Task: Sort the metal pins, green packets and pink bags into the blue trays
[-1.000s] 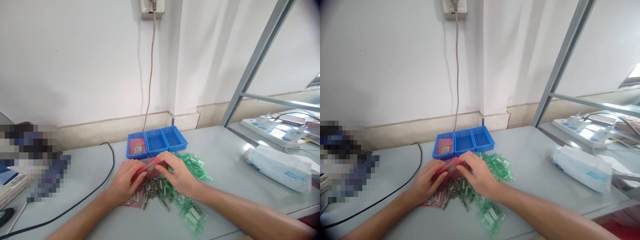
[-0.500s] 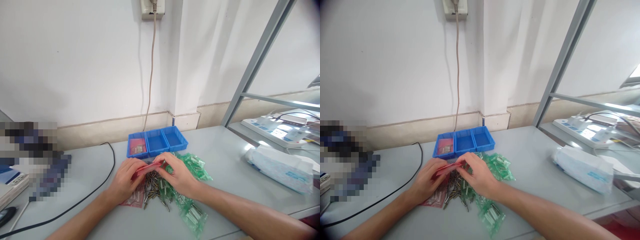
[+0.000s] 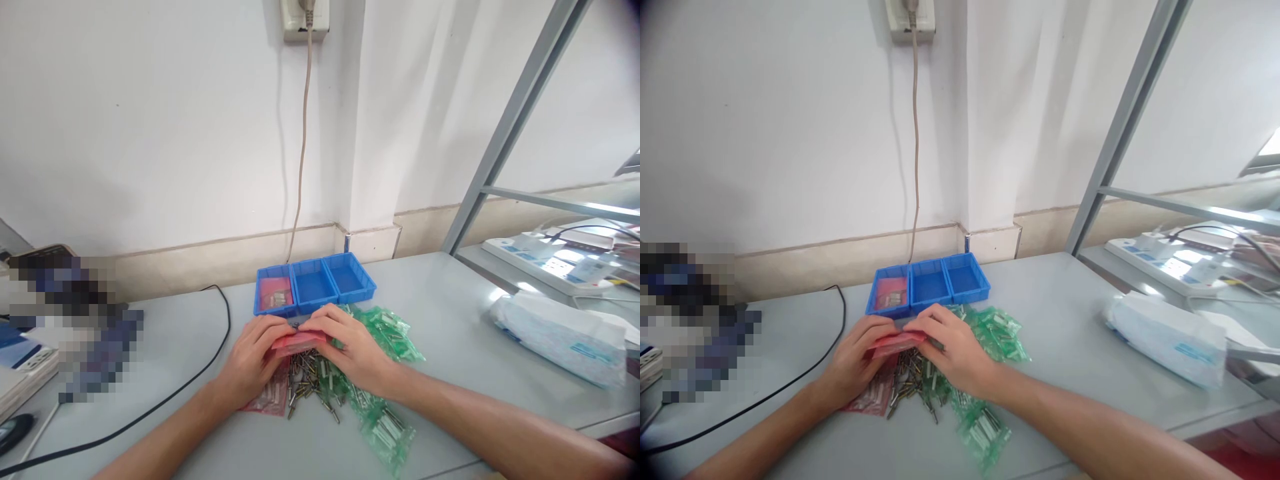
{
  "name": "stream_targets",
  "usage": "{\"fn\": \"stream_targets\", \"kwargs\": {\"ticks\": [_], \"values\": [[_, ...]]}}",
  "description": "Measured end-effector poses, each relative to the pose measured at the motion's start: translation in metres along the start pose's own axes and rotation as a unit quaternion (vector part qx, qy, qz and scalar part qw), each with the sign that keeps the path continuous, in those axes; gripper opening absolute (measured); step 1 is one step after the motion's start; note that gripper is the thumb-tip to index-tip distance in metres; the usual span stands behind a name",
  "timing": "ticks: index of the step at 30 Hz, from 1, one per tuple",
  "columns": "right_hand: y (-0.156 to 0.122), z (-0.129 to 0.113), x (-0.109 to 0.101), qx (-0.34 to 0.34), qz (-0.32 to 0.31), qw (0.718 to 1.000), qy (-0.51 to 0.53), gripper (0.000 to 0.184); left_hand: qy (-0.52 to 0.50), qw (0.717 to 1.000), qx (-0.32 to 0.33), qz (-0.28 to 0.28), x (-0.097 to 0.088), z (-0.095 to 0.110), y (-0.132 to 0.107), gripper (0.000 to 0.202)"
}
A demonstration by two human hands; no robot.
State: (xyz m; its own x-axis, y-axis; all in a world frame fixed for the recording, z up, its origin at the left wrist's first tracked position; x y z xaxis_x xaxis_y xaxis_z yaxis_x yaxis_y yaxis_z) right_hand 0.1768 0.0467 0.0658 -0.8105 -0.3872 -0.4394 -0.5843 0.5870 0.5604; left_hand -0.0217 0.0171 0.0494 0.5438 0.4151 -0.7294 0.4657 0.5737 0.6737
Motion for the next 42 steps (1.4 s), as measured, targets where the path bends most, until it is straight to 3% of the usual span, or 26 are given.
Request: {"fn": "stream_targets", "kwargs": {"ticks": [11,17,21,42], "values": [[-0.0019,0.0,-0.0019,0.021,0.009,1.0,0.019,0.022,0.003,1.0,-0.006,0.004,-0.001,-0.0005,-0.0005,0.021],[-0.005,0.0064,-0.0058,0.072,0.059,0.995,0.046,0.03,0.005,1.0,-0.016,0.0,-0.0013,-0.0001,0.0007,0.02],[-0.0036,0.004,-0.0036,0.054,0.032,0.997,0.043,0.017,0.006,1.0,-0.018,0.002,-0.0019,0.0001,0.0013,0.02],[-0.0042,0.0043,-0.0033,0.078,0.033,0.996,0.029,0.016,0.009,1.0,-0.01,-0.001,-0.0018,0.0021,0.0024,0.02]]}}
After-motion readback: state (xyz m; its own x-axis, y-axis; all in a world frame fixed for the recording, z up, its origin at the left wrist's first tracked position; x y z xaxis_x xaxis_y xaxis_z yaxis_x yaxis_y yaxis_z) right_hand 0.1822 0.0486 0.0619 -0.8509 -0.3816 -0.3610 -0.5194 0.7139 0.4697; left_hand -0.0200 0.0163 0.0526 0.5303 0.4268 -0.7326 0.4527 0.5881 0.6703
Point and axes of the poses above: each hand's wrist, its own y-axis towards the middle knuckle, its own x-axis out of the palm, z = x × y, the point moved 6 cm from there along y, towards the middle knuckle, and after that the axes turned 10 degrees about y, right-handed, at the moved point
